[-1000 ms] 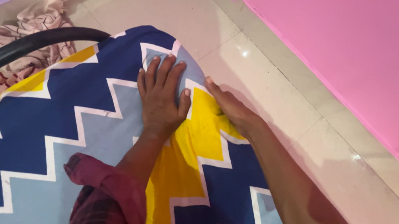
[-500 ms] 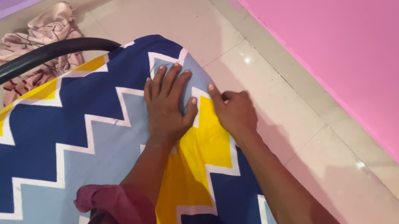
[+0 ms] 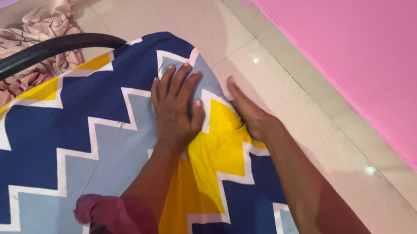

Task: The person smooths a patterned bedsheet over a mattress frame by hand, tucking the edges under the frame and using their palms to flatten the fabric across the surface.

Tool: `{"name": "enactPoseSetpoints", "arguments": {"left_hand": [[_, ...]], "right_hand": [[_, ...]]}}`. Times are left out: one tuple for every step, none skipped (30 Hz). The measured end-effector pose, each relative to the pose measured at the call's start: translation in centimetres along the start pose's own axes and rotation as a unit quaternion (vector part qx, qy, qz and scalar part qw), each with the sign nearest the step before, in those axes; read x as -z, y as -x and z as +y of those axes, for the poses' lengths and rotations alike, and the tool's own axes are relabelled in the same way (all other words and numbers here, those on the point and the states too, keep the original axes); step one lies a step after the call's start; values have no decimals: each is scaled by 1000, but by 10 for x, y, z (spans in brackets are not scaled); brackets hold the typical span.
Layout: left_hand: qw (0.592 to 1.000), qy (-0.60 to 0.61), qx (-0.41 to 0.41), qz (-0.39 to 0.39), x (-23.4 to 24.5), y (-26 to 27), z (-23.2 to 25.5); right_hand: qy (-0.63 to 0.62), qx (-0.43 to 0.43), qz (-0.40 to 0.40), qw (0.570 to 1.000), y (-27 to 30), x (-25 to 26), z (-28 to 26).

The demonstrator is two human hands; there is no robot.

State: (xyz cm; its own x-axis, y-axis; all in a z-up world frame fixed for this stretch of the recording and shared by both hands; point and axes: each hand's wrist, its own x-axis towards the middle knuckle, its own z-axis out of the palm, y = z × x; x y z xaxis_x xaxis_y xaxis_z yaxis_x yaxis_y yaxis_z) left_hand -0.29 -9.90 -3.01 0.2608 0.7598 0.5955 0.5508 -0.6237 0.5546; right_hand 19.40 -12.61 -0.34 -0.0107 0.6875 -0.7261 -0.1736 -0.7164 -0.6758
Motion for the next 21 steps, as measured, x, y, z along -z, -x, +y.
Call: {"name": "enactPoseSetpoints", "arguments": {"left_hand": [[1000, 3, 2, 2, 1, 0, -1], [1000, 7, 4, 3, 2, 0, 0], [1000, 11, 5, 5, 2, -1, 0], [1000, 10, 4, 4, 2, -1, 0], [1000, 8, 4, 2, 2, -1, 1], [1000, 6, 4, 1, 3, -2, 0], [1000, 3, 4, 1, 2, -2, 0], [1000, -1, 3, 1, 2, -3, 0], [1000, -3, 3, 1, 1, -2, 1], [1000, -5, 6, -1, 2, -1, 1], [1000, -6, 6, -2, 3, -2, 1], [1000, -6, 7, -3, 2, -2, 1], [1000, -2, 5, -2, 3, -3, 2], [1000, 2, 4, -1, 3, -3, 3], [1000, 7, 5, -1, 4, -3, 4], [1000, -2, 8, -9, 4, -2, 5], [1000, -11, 9, -16, 3, -5, 5], [1000, -20, 10, -22, 3, -9, 6], [999, -34, 5, -35, 3, -12, 7], [998, -48, -1, -49, 3, -15, 7], [996, -63, -6, -62, 5, -18, 6]], "right_hand": [[14, -1, -2, 1000, -6, -2, 0], [29, -2, -3, 1000, -12, -3, 0], [50, -2, 7, 999, -17, -2, 0], [71, -3, 17, 997, -21, 0, 0], [92, -3, 25, 995, -26, 0, 0], [111, 1, 36, 993, -30, -2, 1], [130, 3, 48, 990, -32, -5, 1], [149, 5, 60, 987, -32, -9, 1], [238, 9, 130, 963, -28, -12, -2], [323, 12, 199, 925, -24, -18, -7], [403, 17, 267, 875, -17, -22, -13], [434, 53, 297, 849, -6, -25, -17], [462, 89, 325, 821, 6, -29, -19], [488, 125, 351, 790, 15, -32, -19], [465, 192, 358, 786, 23, -36, -15], [440, 258, 364, 779, 29, -37, -9], [412, 325, 370, 767, 32, -38, -4], [420, 354, 353, 758, 31, -41, 4], [427, 382, 334, 748, 29, -46, 15], [434, 410, 315, 738, 24, -48, 23], [413, 368, 315, 772, 17, -44, 26]]}}
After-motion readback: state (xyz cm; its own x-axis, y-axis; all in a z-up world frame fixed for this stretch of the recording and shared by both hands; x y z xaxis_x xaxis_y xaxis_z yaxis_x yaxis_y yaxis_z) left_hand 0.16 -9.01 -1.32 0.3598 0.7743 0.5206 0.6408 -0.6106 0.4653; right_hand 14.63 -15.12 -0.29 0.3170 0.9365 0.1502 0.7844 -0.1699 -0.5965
